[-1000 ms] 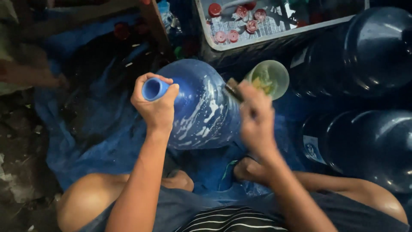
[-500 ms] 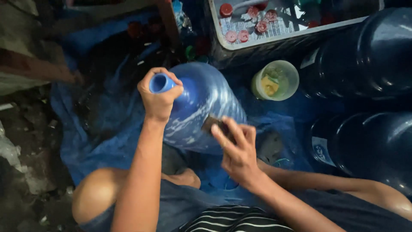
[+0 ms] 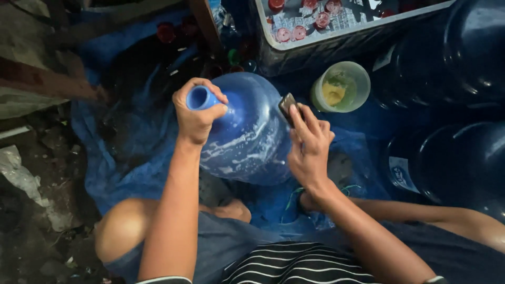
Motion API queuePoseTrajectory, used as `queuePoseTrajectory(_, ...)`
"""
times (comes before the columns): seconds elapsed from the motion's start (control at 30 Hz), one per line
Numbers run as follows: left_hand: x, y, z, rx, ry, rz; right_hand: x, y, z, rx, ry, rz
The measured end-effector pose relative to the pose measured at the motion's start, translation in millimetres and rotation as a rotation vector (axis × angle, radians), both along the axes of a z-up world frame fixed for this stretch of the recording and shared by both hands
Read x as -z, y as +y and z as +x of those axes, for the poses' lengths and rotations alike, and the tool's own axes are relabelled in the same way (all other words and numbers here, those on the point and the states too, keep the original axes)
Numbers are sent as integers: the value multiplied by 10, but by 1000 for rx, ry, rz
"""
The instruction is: Scrubbing the exterior of a large plastic water gallon with an abrasive pad to clean it.
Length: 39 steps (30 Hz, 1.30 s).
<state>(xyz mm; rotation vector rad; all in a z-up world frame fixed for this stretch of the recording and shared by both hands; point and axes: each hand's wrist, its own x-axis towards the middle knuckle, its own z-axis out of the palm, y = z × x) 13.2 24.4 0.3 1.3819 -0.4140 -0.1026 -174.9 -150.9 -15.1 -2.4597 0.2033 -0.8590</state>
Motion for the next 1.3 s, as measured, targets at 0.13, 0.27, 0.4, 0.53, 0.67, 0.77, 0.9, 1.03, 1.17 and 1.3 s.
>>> queuePoseTrajectory(0.13, -24, 17, -11, 29, 17, 17, -259, 366, -176, -149, -38, -166)
queuePoseTrajectory(0.27, -18, 27, -15, 104, 23, -29, -183, 20, 60, -155, -10, -258)
queuePoseTrajectory(0.4, 29, 48, -17, 145, -23, -14, -389, 41, 129, -134, 75, -133)
queuePoseTrajectory(0.53, 53, 32, -35, 192, -15, -62, -524, 129, -76, -350, 183, -333)
queuePoseTrajectory(0.67, -23, -36, -103, 247, -35, -44, -723, -191, 290, -235, 200, -419)
queuePoseTrajectory(0.77, -131, -52, -156, 203, 49, -91, -834, 9, 188, -344, 223, -473)
queuePoseTrajectory(0.9, -40, -94, -169, 260, -9, -38, -727, -234, 252, -362, 275, -468)
queuePoseTrajectory(1.03, -120, -70, -183, 268, -12, -20, -738, 7, 69, -351, 282, -476)
queuePoseTrajectory(1.17, -173, -47, -183, 296, -18, -6, -876, -44, 112, -479, 307, -379)
queuePoseTrajectory(1.3, -171, -72, -201, 263, -40, 4, -765, -184, 166, -256, 273, -421)
